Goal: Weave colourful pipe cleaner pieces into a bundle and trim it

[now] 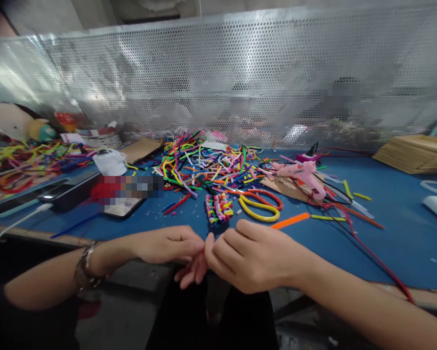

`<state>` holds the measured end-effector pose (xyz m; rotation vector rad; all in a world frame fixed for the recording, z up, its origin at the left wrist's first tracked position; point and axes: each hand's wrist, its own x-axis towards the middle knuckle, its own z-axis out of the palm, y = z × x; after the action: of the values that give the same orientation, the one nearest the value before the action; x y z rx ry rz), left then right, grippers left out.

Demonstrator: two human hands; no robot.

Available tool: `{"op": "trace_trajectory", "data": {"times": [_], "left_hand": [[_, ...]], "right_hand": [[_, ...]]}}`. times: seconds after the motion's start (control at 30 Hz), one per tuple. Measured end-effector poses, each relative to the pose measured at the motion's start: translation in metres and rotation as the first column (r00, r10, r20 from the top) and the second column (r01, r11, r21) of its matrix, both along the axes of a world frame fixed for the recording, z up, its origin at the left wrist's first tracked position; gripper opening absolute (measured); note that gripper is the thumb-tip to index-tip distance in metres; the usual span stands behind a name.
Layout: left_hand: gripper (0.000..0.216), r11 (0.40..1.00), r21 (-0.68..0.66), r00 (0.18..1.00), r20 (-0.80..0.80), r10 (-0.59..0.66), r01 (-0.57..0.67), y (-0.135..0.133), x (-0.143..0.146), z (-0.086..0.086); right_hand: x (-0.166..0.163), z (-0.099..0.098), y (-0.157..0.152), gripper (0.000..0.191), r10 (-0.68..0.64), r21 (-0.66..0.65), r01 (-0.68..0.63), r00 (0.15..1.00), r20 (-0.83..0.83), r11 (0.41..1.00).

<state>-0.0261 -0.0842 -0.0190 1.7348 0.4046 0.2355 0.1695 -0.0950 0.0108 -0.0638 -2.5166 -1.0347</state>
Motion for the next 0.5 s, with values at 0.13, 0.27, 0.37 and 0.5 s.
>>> {"op": "trace_trajectory", "data": {"times": [0.13, 0.27, 0.37, 0.5], "left_hand": [[0.043, 0.902, -0.410, 0.983, 0.171, -0.066, 0.132, -0.005, 0.006, -0.013], [0.042, 0.919, -0.343, 0.974, 0.176, -0.143, 0.197, -0.007, 0.004, -0.016], [0.036, 0.999, 0.027, 0.998, 0.045, -0.046, 0.045, -0.006, -0.001, -0.010], [0.035, 0.419, 0.907, 0.994, 0.002, 0.110, -0.048, -0.006, -0.006, 0.005]], "right_hand": [[0.002, 0.006, -0.003, 0.026, 0.070, 0.137, -0.080, 0.994, 0.078, 0.987], [0.000, 0.006, -0.006, 0.029, 0.093, 0.116, -0.105, 0.990, 0.103, 0.988], [-0.002, 0.002, -0.007, 0.036, 0.048, -0.011, -0.047, 0.995, 0.082, 0.999], [-0.005, -0.007, -0.005, 0.041, -0.056, -0.365, 0.062, 0.998, 0.027, 0.929]]}}
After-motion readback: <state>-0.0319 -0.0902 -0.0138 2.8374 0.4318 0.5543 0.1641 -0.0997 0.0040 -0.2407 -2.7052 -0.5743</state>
